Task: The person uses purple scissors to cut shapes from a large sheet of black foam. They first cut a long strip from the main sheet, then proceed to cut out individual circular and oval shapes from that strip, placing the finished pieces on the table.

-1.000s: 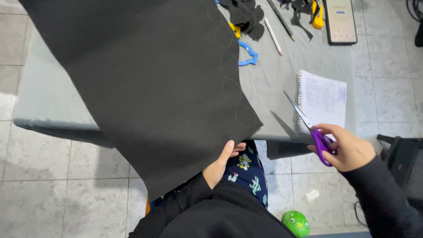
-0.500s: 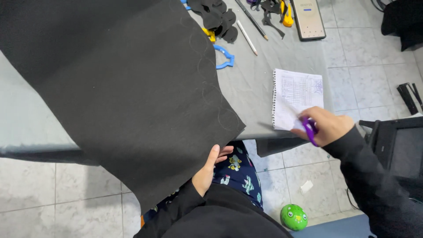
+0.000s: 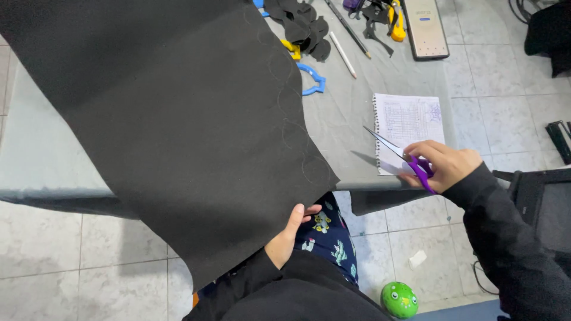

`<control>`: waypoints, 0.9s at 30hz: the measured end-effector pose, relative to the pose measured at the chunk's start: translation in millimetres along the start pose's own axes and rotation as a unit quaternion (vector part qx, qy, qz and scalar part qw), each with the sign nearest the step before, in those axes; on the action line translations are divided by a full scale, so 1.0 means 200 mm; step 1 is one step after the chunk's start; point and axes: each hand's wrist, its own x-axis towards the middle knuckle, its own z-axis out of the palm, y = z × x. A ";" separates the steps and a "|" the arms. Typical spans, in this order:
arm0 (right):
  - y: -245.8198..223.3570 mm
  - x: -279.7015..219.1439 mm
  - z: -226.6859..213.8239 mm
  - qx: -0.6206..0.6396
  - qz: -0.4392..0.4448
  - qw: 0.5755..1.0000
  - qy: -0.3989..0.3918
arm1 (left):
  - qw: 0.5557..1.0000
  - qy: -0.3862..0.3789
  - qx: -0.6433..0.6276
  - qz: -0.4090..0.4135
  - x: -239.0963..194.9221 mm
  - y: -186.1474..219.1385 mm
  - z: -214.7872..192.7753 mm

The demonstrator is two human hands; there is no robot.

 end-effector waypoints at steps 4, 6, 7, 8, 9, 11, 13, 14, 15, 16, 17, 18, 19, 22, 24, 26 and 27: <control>-0.07 -0.03 -0.03 -0.068 0.034 0.997 0.002 | 0.993 0.056 -0.021 0.100 -0.04 0.00 0.03; -0.11 -0.07 -0.03 0.008 0.053 0.998 0.023 | 0.993 0.057 -0.036 0.097 -0.04 0.02 0.04; -0.18 -0.11 -0.01 0.009 0.051 0.998 0.021 | 0.993 0.059 -0.038 0.096 -0.04 0.04 0.05; -0.24 -0.16 0.01 0.105 0.055 0.991 -0.064 | 0.994 0.068 -0.063 0.059 -0.04 0.06 0.06; -0.31 -0.22 0.03 0.201 0.059 0.966 -0.150 | 0.993 0.076 -0.087 0.021 -0.05 0.08 0.07; -0.48 -0.27 -0.03 0.316 0.014 0.926 -0.209 | 0.994 0.075 -0.066 0.046 -0.03 0.10 0.09; -0.60 -0.33 -0.06 0.423 -0.029 0.867 -0.262 | 0.994 0.071 -0.044 0.071 -0.04 0.15 0.11; -0.64 -0.37 -0.06 0.464 -0.045 0.831 -0.304 | 0.990 0.111 -0.042 0.070 -0.07 0.18 0.12; -0.66 -0.40 -0.05 0.501 -0.063 0.792 -0.343 | 0.985 0.151 -0.041 0.073 -0.08 0.22 0.13; -0.68 -0.40 -0.05 0.499 -0.062 0.793 -0.344 | 0.985 0.151 -0.042 0.073 -0.08 0.23 0.13; -0.69 -0.40 -0.05 0.519 -0.050 0.783 -0.339 | 0.986 0.151 -0.044 0.055 -0.09 0.23 0.13; -0.71 -0.40 -0.04 0.538 -0.038 0.773 -0.334 | 0.987 0.150 -0.046 0.036 -0.10 0.23 0.13; -0.72 -0.34 -0.03 0.539 -0.038 0.771 -0.336 | 0.987 0.152 -0.047 0.034 -0.09 0.22 0.13; -0.75 -0.22 0.01 0.548 -0.073 0.780 -0.293 | 0.991 0.135 -0.010 0.024 -0.07 0.12 0.10; -0.73 -0.15 0.08 0.568 -0.052 0.761 -0.307 | 0.989 0.036 -0.098 0.109 -0.03 -0.03 0.06; -0.74 -0.10 0.07 0.574 -0.042 0.757 -0.310 | 0.989 0.041 -0.094 0.103 -0.04 0.00 0.05; -0.74 -0.08 0.06 0.579 -0.030 0.752 -0.315 | 0.990 0.045 -0.091 0.098 -0.04 0.01 0.05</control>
